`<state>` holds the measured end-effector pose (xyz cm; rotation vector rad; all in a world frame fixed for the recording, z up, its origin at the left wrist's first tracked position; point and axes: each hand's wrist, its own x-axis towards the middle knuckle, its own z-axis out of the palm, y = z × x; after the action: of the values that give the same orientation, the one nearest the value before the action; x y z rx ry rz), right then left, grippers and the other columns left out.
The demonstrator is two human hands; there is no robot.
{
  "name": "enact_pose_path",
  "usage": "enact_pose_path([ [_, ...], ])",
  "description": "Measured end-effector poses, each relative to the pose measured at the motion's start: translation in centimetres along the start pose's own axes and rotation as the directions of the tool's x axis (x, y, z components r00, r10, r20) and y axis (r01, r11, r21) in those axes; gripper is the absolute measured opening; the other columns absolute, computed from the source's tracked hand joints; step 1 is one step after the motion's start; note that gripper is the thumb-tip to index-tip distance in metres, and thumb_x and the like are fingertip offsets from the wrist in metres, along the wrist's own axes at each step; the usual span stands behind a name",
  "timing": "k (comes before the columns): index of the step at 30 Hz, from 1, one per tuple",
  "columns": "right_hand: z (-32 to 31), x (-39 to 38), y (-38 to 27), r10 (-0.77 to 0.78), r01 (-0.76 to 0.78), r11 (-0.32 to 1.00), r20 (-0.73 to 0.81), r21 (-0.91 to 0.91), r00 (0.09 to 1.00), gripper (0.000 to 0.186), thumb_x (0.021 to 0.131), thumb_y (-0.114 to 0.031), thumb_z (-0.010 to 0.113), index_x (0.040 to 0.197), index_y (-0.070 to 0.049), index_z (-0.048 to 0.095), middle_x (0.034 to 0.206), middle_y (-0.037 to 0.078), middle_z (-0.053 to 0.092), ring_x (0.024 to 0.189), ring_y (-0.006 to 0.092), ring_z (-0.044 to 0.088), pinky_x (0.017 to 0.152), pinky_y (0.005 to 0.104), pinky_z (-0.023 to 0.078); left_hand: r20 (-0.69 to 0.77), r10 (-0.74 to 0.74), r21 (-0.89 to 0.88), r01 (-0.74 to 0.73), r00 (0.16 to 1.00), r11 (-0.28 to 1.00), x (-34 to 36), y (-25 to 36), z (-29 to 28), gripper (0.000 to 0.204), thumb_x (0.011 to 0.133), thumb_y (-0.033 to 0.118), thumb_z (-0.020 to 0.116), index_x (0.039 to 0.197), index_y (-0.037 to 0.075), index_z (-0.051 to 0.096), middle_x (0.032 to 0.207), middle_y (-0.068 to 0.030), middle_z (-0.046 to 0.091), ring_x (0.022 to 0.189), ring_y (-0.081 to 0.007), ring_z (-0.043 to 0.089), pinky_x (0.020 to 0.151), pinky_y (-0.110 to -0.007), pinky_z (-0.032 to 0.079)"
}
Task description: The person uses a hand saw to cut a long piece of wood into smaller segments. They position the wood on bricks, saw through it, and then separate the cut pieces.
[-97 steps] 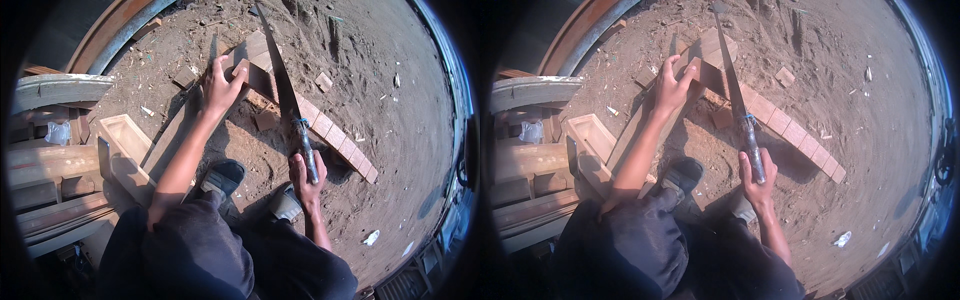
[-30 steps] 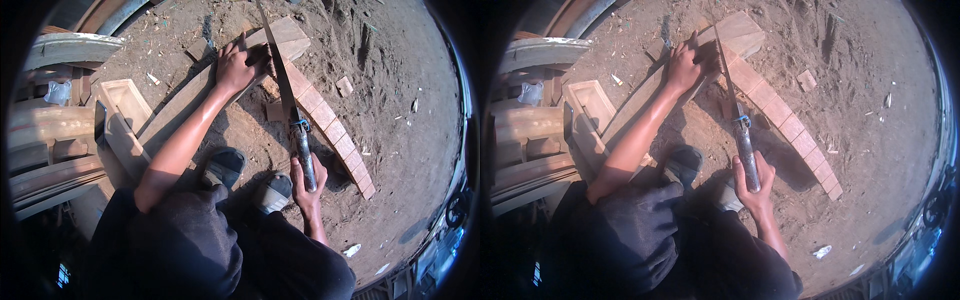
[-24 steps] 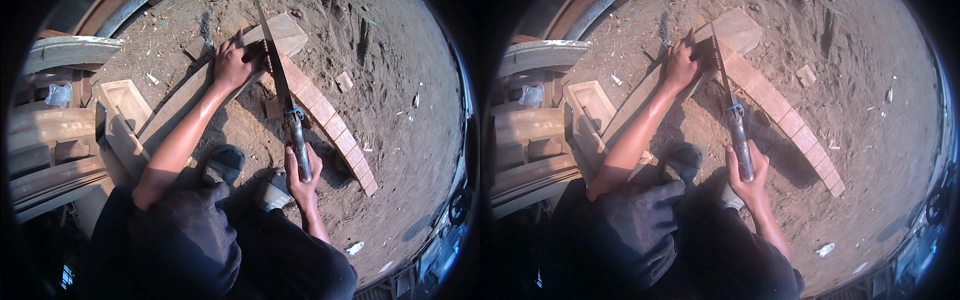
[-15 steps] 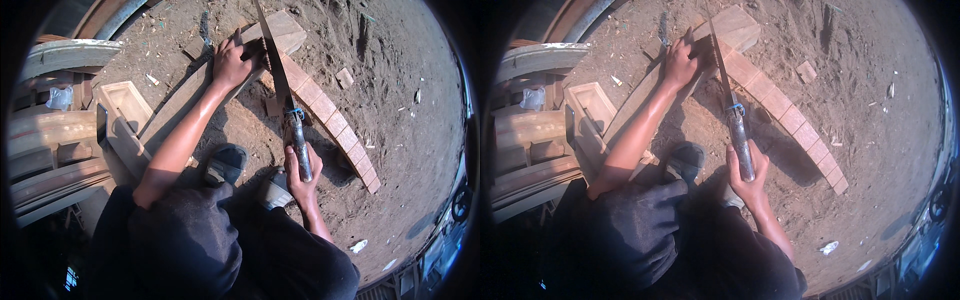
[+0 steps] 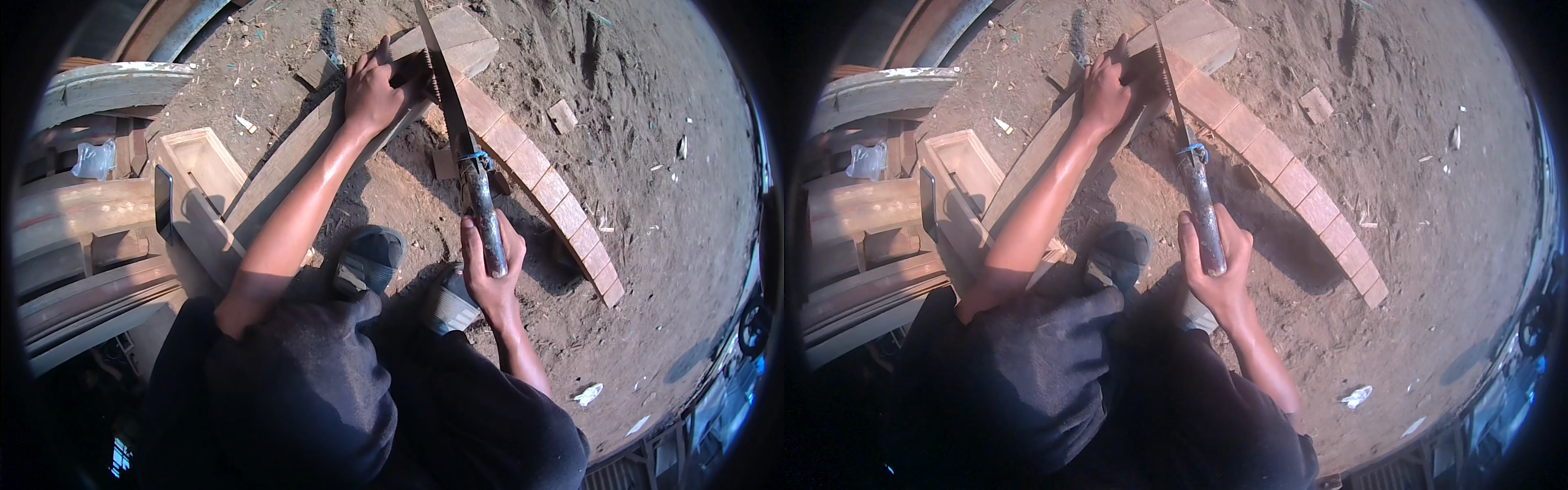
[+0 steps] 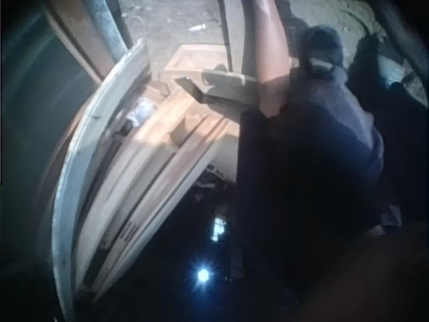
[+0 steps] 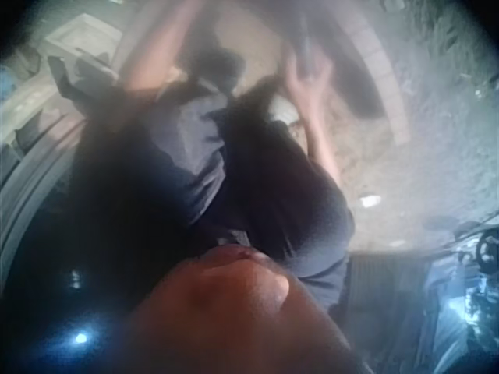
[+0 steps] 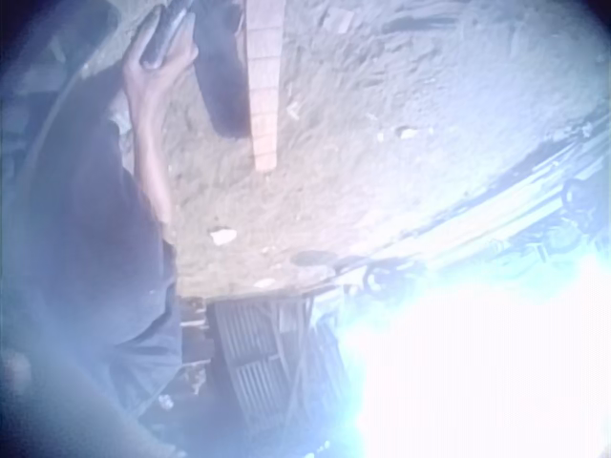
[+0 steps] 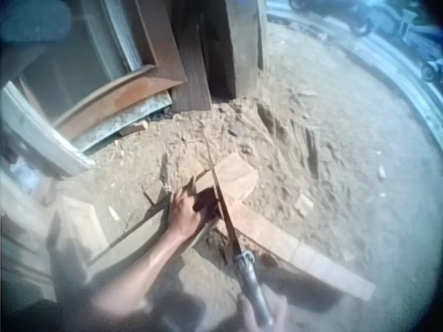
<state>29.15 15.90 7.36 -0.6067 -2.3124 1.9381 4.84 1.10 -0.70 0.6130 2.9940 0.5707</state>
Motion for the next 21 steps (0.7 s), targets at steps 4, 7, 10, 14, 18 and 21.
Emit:
enact_pose_path([
  [4, -0.1, -1.2, -1.4, -0.031, 0.031, 0.999, 0.011, 0.011, 0.999, 0.018, 0.091, -0.011, 0.061, 0.081, 0.002, 0.056, 0.059, 0.001, 0.051, 0.051, 0.0069, 0.045, 0.049, 0.0244, 0.036, -0.100, 0.058, -0.040, -0.062, 0.993, 0.997, -0.4, -0.2, -1.1, 0.030, 0.078, 0.025, 0.059, 0.091, 0.000, 0.069, 0.146, -0.0126, 0.044, 0.120, -0.0311, 0.047, 0.105, -0.043, 0.031],
  [7, -0.5, -1.0, -1.5, -0.005, 0.004, 1.000, 0.016, 0.028, 1.000, 0.020, 0.091, -0.013, 0.061, 0.079, 0.001, 0.055, 0.059, -0.001, 0.050, 0.051, 0.0064, 0.044, 0.048, 0.0243, 0.035, 0.005, -0.004, 0.025, 0.004, 1.000, 1.000, -0.3, 0.3, -1.2, 0.033, 0.080, 0.030, 0.060, 0.093, 0.002, 0.070, 0.147, -0.0127, 0.042, 0.122, -0.0302, 0.045, 0.106, -0.042, 0.030],
  [10, -0.6, -0.1, 0.2, 0.139, -0.137, 0.988, -0.034, 0.064, 0.990, 0.021, 0.092, -0.015, 0.061, 0.078, 0.000, 0.054, 0.058, -0.001, 0.049, 0.051, 0.0052, 0.042, 0.047, 0.0237, 0.032, -0.022, 0.028, -0.127, -0.031, 0.999, 0.991, 0.1, 1.3, -0.3, 0.036, 0.082, 0.035, 0.061, 0.095, 0.003, 0.071, 0.148, -0.0135, 0.040, 0.124, -0.0299, 0.044, 0.107, -0.042, 0.029],
  [14, -1.0, -0.5, -0.5, -0.005, 0.006, 1.000, 0.036, -0.021, 0.999, 0.021, 0.091, -0.014, 0.061, 0.079, 0.002, 0.055, 0.060, 0.001, 0.050, 0.053, 0.0071, 0.043, 0.050, 0.0252, 0.035, -0.065, 0.033, -0.099, -0.039, 0.997, 0.994, -0.2, -0.2, -0.8, 0.035, 0.082, 0.034, 0.060, 0.094, 0.003, 0.071, 0.147, -0.0145, 0.041, 0.125, -0.0299, 0.043, 0.107, -0.043, 0.028],
  [18, -1.4, -1.2, -1.5, -0.031, 0.031, 0.999, 0.020, -0.027, 0.999, 0.016, 0.090, -0.012, 0.060, 0.082, 0.002, 0.058, 0.062, 0.004, 0.054, 0.054, 0.0090, 0.049, 0.051, 0.0261, 0.038, -0.078, 0.063, -0.029, -0.066, 0.995, 0.997, -0.2, 0.5, -0.4, 0.021, 0.073, 0.012, 0.056, 0.084, -0.005, 0.062, 0.122, -0.0171, 0.055, 0.113, -0.0340, 0.047, 0.100, -0.050, 0.033],
  [21, -0.8, 0.1, -0.1, 0.059, -0.061, 0.997, 0.040, 0.057, 0.997, 0.016, 0.089, -0.012, 0.061, 0.081, 0.002, 0.057, 0.062, 0.005, 0.054, 0.054, 0.0097, 0.050, 0.052, 0.0268, 0.038, -0.234, 0.123, -0.085, -0.146, 0.964, 0.986, -0.5, 0.2, -0.9, 0.022, 0.075, 0.013, 0.056, 0.084, -0.006, 0.061, 0.115, -0.0191, 0.056, 0.115, -0.0353, 0.046, 0.101, -0.050, 0.033],
])
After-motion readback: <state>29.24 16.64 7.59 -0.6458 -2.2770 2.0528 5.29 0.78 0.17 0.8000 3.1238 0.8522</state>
